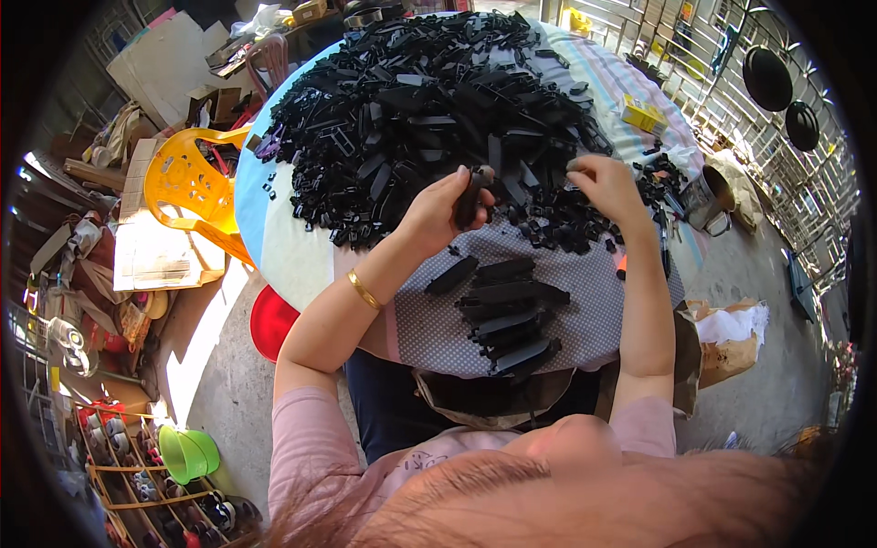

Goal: Manually assembling small black plastic components by snapping them together on a workbench.

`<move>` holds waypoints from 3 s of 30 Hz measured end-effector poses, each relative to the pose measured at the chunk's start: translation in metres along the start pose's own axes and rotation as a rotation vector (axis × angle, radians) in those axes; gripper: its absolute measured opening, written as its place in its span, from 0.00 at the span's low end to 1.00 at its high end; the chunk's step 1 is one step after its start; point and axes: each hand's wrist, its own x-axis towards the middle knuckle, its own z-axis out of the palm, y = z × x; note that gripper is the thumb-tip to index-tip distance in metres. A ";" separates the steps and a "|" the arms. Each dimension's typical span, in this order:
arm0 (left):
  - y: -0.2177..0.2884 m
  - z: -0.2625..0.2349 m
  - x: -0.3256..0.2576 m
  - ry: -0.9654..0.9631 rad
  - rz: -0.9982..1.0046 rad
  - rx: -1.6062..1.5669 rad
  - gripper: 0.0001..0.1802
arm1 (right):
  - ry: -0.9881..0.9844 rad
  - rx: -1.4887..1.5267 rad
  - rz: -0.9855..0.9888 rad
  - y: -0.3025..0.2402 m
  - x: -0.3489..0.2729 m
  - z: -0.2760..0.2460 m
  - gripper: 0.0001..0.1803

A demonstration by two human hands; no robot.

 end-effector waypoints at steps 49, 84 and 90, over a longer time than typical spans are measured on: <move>-0.013 0.010 -0.008 0.148 0.375 0.432 0.15 | 0.149 0.264 -0.334 -0.102 -0.036 0.048 0.09; 0.008 0.007 -0.002 0.399 0.361 0.412 0.18 | -0.074 0.163 -0.627 -0.112 -0.039 0.050 0.08; -0.008 0.000 0.006 0.183 0.285 0.318 0.14 | 0.096 0.194 -0.283 -0.069 -0.015 0.044 0.11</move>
